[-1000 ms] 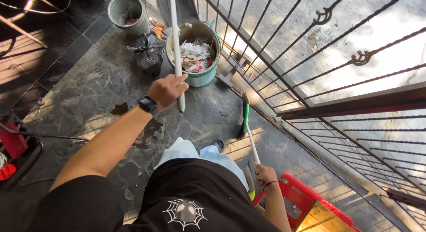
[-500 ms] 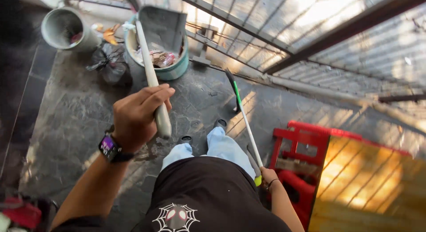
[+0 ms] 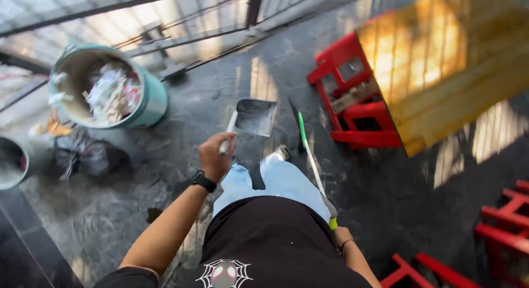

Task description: Sweeping debris and trash from the floor into a dustpan and then into a bin.

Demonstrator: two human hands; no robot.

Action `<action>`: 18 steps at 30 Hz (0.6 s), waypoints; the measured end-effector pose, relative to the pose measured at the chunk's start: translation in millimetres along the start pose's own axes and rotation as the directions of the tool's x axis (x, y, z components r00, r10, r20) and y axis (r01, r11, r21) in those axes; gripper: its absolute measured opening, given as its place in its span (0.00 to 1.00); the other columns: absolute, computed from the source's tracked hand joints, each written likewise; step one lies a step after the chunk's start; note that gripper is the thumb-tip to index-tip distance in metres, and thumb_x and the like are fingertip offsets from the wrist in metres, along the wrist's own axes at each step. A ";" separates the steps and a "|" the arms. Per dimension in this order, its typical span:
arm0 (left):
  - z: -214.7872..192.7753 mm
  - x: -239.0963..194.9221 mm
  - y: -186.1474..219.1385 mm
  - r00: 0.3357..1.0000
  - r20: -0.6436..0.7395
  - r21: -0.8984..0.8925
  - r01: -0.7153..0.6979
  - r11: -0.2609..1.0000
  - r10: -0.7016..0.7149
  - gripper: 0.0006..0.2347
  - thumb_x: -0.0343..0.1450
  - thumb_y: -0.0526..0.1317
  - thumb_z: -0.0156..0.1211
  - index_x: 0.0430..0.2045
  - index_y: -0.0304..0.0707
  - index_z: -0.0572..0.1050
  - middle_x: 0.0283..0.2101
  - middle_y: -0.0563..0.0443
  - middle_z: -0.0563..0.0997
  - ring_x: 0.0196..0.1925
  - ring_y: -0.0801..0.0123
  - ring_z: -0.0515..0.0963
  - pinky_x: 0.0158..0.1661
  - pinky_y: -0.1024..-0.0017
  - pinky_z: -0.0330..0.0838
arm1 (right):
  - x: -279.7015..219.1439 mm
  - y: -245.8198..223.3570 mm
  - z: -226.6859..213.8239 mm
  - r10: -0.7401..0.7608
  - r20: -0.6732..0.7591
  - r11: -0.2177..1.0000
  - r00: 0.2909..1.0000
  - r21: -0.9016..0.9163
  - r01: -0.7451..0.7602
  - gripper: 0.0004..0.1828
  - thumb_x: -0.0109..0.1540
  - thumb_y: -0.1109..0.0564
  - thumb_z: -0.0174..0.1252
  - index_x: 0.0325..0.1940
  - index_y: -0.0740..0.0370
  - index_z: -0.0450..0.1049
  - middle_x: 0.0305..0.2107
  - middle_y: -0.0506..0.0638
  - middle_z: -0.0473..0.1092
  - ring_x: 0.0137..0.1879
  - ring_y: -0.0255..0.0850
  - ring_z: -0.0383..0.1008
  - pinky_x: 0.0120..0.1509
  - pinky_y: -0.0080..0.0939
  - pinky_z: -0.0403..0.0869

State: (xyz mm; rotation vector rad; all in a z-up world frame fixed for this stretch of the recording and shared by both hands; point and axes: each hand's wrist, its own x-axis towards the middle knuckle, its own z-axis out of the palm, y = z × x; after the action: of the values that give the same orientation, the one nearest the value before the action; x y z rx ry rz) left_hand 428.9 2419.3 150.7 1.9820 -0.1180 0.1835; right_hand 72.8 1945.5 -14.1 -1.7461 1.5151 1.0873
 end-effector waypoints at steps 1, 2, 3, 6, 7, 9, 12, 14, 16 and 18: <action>18.8 -4.3 -4.1 0.999 0.031 -0.008 -0.016 1.000 0.016 0.09 0.69 0.30 0.65 0.41 0.40 0.82 0.41 0.43 0.85 0.42 0.55 0.87 0.42 0.64 0.79 | 6.1 29.2 7.7 0.016 0.002 0.999 1.000 0.032 -0.016 0.23 0.63 0.47 0.55 0.35 0.72 0.82 0.24 0.58 0.75 0.27 0.48 0.71 0.32 0.49 0.62; 37.7 -9.5 -8.2 0.996 0.086 -0.006 0.001 1.000 -0.001 0.08 0.69 0.32 0.65 0.40 0.40 0.83 0.41 0.42 0.85 0.42 0.54 0.86 0.42 0.63 0.79 | 11.7 58.5 16.6 0.048 0.003 0.995 0.999 0.085 -0.048 0.25 0.65 0.46 0.51 0.37 0.72 0.81 0.24 0.58 0.76 0.27 0.48 0.73 0.32 0.48 0.65; 56.8 -15.0 -12.5 0.990 0.138 -0.002 0.018 1.000 -0.018 0.08 0.68 0.34 0.65 0.39 0.40 0.84 0.41 0.41 0.85 0.42 0.52 0.86 0.43 0.63 0.78 | 17.8 86.4 25.9 0.079 0.005 0.987 0.997 0.137 -0.079 0.27 0.68 0.45 0.47 0.38 0.72 0.80 0.25 0.58 0.77 0.28 0.48 0.76 0.33 0.47 0.68; 111.3 -14.0 -5.8 0.974 0.222 0.033 0.048 0.998 -0.055 0.07 0.69 0.38 0.66 0.38 0.42 0.85 0.38 0.42 0.85 0.39 0.52 0.85 0.41 0.62 0.78 | 86.6 191.5 64.7 0.050 -0.054 0.979 0.997 0.201 -0.039 0.18 0.63 0.54 0.53 0.36 0.72 0.82 0.24 0.57 0.78 0.26 0.46 0.77 0.30 0.46 0.68; 127.0 -19.5 -0.1 0.968 0.248 0.028 0.030 0.999 -0.036 0.07 0.69 0.38 0.66 0.38 0.42 0.85 0.38 0.42 0.85 0.39 0.52 0.85 0.41 0.62 0.78 | 84.3 210.7 71.9 0.064 -0.051 0.972 0.997 0.230 -0.051 0.18 0.63 0.54 0.53 0.36 0.72 0.82 0.24 0.57 0.78 0.26 0.46 0.77 0.30 0.46 0.68; 163.5 -29.6 14.0 0.925 0.365 0.137 0.062 0.989 -0.109 0.06 0.70 0.41 0.67 0.36 0.42 0.85 0.37 0.41 0.85 0.38 0.50 0.84 0.39 0.60 0.76 | 82.7 246.6 84.2 0.137 0.053 0.795 0.989 0.589 -0.141 0.21 0.67 0.50 0.53 0.35 0.73 0.79 0.22 0.58 0.66 0.20 0.47 0.61 0.25 0.49 0.56; 224.3 -69.3 29.3 0.877 0.479 0.122 -0.009 0.993 -0.051 0.09 0.68 0.44 0.72 0.34 0.41 0.84 0.35 0.42 0.85 0.38 0.51 0.84 0.40 0.60 0.77 | 85.7 296.0 96.8 0.177 0.106 0.677 0.979 0.708 -0.199 0.21 0.64 0.48 0.57 0.33 0.71 0.77 0.21 0.59 0.68 0.18 0.47 0.62 0.22 0.47 0.54; 260.5 -100.7 42.8 0.840 0.542 0.092 -0.055 0.994 -0.004 0.09 0.65 0.43 0.72 0.35 0.41 0.84 0.35 0.41 0.85 0.38 0.51 0.84 0.39 0.60 0.77 | 90.3 326.8 102.4 0.220 0.076 0.677 0.973 0.705 -0.208 0.27 0.64 0.43 0.58 0.34 0.75 0.79 0.23 0.62 0.71 0.22 0.49 0.67 0.25 0.49 0.59; 296.2 -128.1 56.9 0.800 0.598 0.060 -0.099 0.993 0.043 0.11 0.63 0.41 0.72 0.36 0.41 0.84 0.36 0.41 0.85 0.38 0.50 0.84 0.39 0.60 0.77 | 103.7 356.9 109.7 0.260 0.046 0.679 0.965 0.701 -0.217 0.33 0.64 0.38 0.58 0.35 0.78 0.81 0.25 0.65 0.74 0.25 0.51 0.72 0.28 0.50 0.65; 338.6 -164.3 80.5 0.744 0.664 0.028 -0.133 0.991 0.081 0.12 0.66 0.38 0.68 0.42 0.42 0.82 0.42 0.43 0.85 0.39 0.55 0.86 0.41 0.63 0.78 | 116.0 406.5 109.9 -0.169 -0.206 0.964 0.964 0.168 0.205 0.32 0.61 0.31 0.50 0.46 0.58 0.84 0.36 0.62 0.77 0.42 0.56 0.78 0.44 0.48 0.70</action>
State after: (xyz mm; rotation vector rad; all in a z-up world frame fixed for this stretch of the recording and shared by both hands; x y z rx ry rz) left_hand 279.3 2077.0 58.0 2.0316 -0.6991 -0.4692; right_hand -344.7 1902.7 -134.8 -1.8577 1.4740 0.6758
